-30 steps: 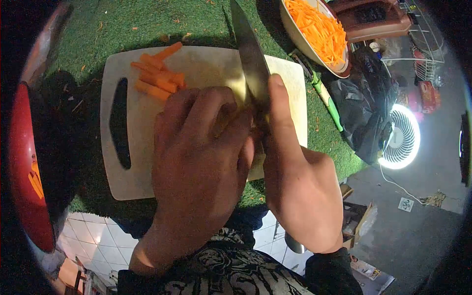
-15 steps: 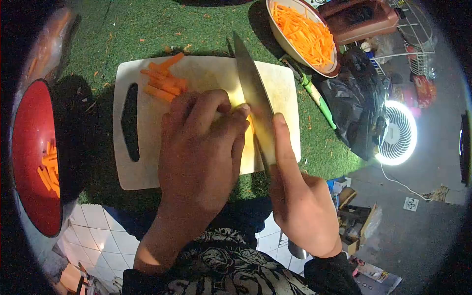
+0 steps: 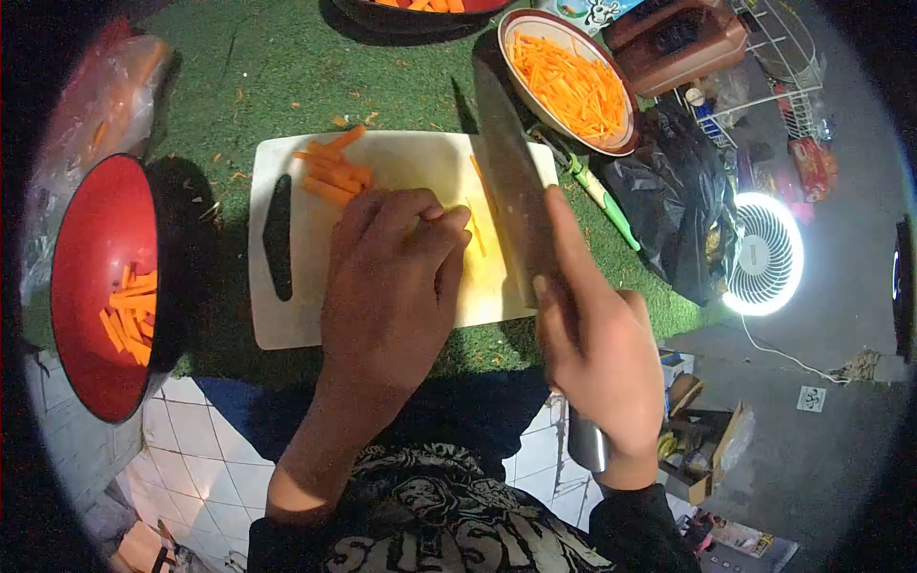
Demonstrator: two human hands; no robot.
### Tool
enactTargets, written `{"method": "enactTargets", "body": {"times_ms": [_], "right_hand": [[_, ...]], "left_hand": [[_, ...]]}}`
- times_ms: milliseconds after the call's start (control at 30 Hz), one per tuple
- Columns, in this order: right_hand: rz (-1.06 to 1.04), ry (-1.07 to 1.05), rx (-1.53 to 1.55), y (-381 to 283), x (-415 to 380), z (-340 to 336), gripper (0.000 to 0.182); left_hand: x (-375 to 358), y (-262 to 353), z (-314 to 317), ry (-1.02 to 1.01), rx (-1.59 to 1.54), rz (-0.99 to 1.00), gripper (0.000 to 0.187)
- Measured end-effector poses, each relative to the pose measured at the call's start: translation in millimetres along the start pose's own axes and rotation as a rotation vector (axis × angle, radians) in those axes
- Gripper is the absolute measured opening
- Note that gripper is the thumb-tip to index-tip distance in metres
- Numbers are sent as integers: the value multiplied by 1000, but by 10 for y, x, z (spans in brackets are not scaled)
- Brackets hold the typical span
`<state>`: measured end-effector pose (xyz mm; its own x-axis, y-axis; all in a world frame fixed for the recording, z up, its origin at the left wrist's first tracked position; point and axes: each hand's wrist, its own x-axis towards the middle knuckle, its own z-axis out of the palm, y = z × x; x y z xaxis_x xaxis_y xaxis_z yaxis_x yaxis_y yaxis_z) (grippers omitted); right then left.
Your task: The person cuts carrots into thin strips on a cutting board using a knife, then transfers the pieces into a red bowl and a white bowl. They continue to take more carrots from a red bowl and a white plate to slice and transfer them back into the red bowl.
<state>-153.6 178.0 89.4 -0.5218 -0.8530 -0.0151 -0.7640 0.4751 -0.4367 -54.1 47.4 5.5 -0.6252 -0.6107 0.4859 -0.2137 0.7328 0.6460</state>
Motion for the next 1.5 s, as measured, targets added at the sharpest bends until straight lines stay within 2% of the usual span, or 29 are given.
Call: {"method": "enactTargets", "body": {"times_ms": [67, 133, 167, 267, 367, 467, 567, 767, 933, 1067, 1133, 1233, 1300, 1333, 1367, 1500], "right_hand": [[4, 7, 38, 1, -33, -47, 68], [25, -35, 61, -10, -49, -110, 66], [-19, 35, 106, -4, -87, -67, 59], [-115, 4, 97, 131, -172, -13, 54], [-111, -8, 36, 131, -241, 37, 53], [-146, -26, -17, 159, -262, 40, 53], [-160, -40, -23, 145, -249, 27, 52], [-195, -50, -7, 215, -217, 72, 51], [-245, -32, 92, 287, -199, 127, 51], [-218, -66, 180, 256, -203, 92, 53], [-181, -80, 258, 236, -205, 64, 56], [-252, 83, 251, 294, -192, 70, 59], [-26, 43, 328, 229, -214, -81, 60], [86, 20, 365, 217, -224, -139, 61], [102, -5, 405, 249, -231, -146, 61], [14, -145, 429, 201, -288, -91, 63]], "left_hand": [[12, 9, -23, 12, -93, -22, 25], [1, 64, -111, 38, -196, -128, 29], [12, 90, -159, 54, -247, -175, 31], [39, 142, -319, 37, -144, -90, 36], [114, 76, -380, -75, 188, 222, 37], [143, 65, -319, -225, 226, 285, 38], [114, -2, -172, -283, 262, 366, 38], [176, 24, -58, -295, 328, 382, 39], [237, 39, -114, -241, 365, 354, 40], [256, -31, -81, -223, 415, 365, 42], [325, 80, -158, -144, 359, 311, 37], [330, 37, -288, 12, 254, 231, 30], [356, -69, -445, 80, 287, 172, 21], [372, -128, -513, 23, 266, 127, 20], [381, -185, -578, -34, 245, 81, 18], [396, -223, -708, -236, 223, 27, 17]]}}
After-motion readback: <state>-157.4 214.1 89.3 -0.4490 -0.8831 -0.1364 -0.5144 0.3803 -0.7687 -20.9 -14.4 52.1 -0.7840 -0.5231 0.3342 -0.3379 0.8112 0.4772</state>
